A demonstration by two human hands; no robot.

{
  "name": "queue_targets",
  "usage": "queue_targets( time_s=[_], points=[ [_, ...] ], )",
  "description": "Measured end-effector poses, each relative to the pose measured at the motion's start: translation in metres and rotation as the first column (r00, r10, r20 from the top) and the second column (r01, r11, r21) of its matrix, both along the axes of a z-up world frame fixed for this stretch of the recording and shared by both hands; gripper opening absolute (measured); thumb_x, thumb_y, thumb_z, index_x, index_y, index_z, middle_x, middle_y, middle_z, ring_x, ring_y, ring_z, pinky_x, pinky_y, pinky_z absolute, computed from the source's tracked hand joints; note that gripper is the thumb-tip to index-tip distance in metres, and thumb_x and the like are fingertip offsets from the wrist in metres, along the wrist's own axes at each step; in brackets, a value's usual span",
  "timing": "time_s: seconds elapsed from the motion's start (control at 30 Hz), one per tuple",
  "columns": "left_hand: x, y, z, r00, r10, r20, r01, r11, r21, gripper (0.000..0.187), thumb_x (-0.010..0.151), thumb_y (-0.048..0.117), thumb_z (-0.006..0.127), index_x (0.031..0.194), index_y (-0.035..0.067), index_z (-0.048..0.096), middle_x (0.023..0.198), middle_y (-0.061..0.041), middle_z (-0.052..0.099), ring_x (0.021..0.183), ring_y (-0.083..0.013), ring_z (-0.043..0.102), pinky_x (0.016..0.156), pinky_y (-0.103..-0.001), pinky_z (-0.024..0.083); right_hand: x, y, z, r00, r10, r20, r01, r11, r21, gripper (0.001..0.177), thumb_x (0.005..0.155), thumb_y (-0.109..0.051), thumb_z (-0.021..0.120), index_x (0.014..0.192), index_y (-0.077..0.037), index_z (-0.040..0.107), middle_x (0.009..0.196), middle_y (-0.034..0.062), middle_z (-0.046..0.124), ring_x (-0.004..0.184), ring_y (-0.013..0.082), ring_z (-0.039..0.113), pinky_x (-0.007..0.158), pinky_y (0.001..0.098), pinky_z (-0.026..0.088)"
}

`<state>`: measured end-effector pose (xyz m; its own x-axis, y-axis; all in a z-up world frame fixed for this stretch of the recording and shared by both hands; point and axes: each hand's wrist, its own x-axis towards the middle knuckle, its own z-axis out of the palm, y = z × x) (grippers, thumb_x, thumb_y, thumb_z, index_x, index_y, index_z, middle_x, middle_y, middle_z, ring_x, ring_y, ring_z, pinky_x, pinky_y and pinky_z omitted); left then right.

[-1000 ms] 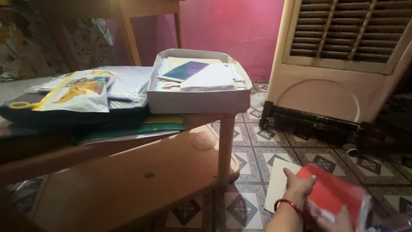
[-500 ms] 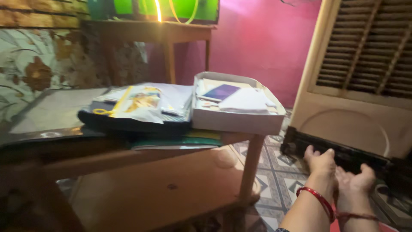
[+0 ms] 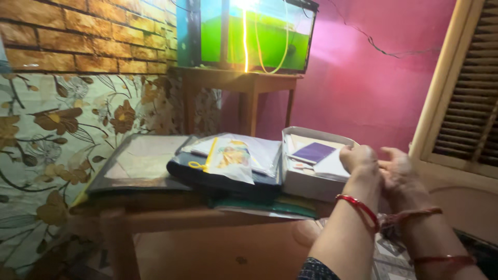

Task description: The person organizes stationery items on a small plastic table. They remove papers from a white box, then pick up and move various folders and notebooks from the table to the floor.

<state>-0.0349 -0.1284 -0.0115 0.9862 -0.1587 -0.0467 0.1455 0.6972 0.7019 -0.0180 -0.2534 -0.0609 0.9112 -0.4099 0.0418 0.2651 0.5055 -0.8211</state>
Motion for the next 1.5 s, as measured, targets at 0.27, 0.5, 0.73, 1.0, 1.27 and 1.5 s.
queue_targets(
  time_s=[0.27, 0.5, 0.73, 1.0, 1.27, 1.5],
  points=[
    [-0.005, 0.113, 0.011, 0.998, -0.005, 0.062, -0.035, 0.773, 0.634, 0.039, 0.087, 0.017, 0.073, 0.116, -0.007, 0.068, 0.122, -0.025, 0.07, 0.11, -0.0348, 0.071, 0.089, -0.039, 0.059, -0.005, 0.111, 0.034, 0.94, -0.252, -0.232, 0.164, 0.926, -0.341, 0.049, 0.095, -0.023, 0.065, 0.135, 0.002, 0.052, 0.118, 0.0205, 0.056, 0.101, 0.0344, 0.062, 0.08, 0.0537, 0.056],
    [0.024, 0.134, 0.035, 0.993, -0.121, -0.012, 0.083, 0.599, 0.797, 0.059, 0.085, 0.028, 0.06, 0.131, -0.009, 0.055, 0.139, -0.032, 0.055, 0.117, -0.0431, 0.066, 0.095, -0.044, 0.056, -0.012, 0.097, 0.023, 0.924, -0.249, -0.291, -0.164, 0.429, -0.888, 0.062, 0.077, -0.018, 0.08, 0.13, 0.005, 0.058, 0.118, 0.0253, 0.07, 0.108, 0.032, 0.07, 0.088, 0.0435, 0.055],
    [0.062, 0.132, 0.031, 0.981, -0.061, -0.182, 0.178, 0.642, 0.745, 0.093, 0.089, 0.022, 0.062, 0.153, -0.017, 0.008, 0.16, -0.048, 0.004, 0.137, -0.0566, 0.046, 0.108, -0.051, 0.051, 0.018, 0.104, 0.014, 0.93, -0.229, -0.288, -0.253, 0.17, -0.952, 0.081, 0.068, -0.017, 0.093, 0.139, -0.007, 0.054, 0.128, 0.0177, 0.069, 0.118, 0.0231, 0.067, 0.098, 0.0352, 0.051],
    [0.048, 0.102, 0.0, 0.993, 0.07, -0.095, 0.026, 0.655, 0.755, 0.071, 0.087, 0.017, 0.072, 0.141, -0.014, 0.037, 0.152, -0.032, 0.034, 0.145, -0.0473, 0.033, 0.116, -0.046, 0.043, 0.015, 0.131, 0.014, 0.9, -0.314, -0.303, -0.311, 0.025, -0.95, 0.062, 0.075, -0.022, 0.083, 0.131, -0.006, 0.062, 0.121, 0.0187, 0.074, 0.112, 0.0241, 0.07, 0.095, 0.0357, 0.051],
    [0.034, 0.113, -0.005, 0.973, 0.22, -0.072, -0.106, 0.699, 0.708, 0.064, 0.089, 0.017, 0.069, 0.136, -0.015, 0.04, 0.147, -0.033, 0.037, 0.139, -0.0451, 0.039, 0.116, -0.048, 0.039, 0.014, 0.127, 0.0, 0.888, -0.322, -0.328, -0.299, 0.139, -0.944, 0.051, 0.08, -0.024, 0.077, 0.125, -0.004, 0.066, 0.117, 0.0187, 0.076, 0.108, 0.0249, 0.07, 0.092, 0.0364, 0.052],
    [0.003, 0.139, 0.003, 0.999, 0.029, 0.036, -0.046, 0.66, 0.75, 0.047, 0.089, 0.018, 0.068, 0.122, -0.013, 0.059, 0.129, -0.033, 0.061, 0.12, -0.0425, 0.064, 0.102, -0.043, 0.054, 0.035, 0.106, -0.007, 0.92, -0.263, -0.292, -0.203, 0.319, -0.926, 0.043, 0.084, -0.026, 0.072, 0.12, -0.002, 0.07, 0.114, 0.0187, 0.077, 0.105, 0.0256, 0.07, 0.089, 0.037, 0.052]
  ],
)
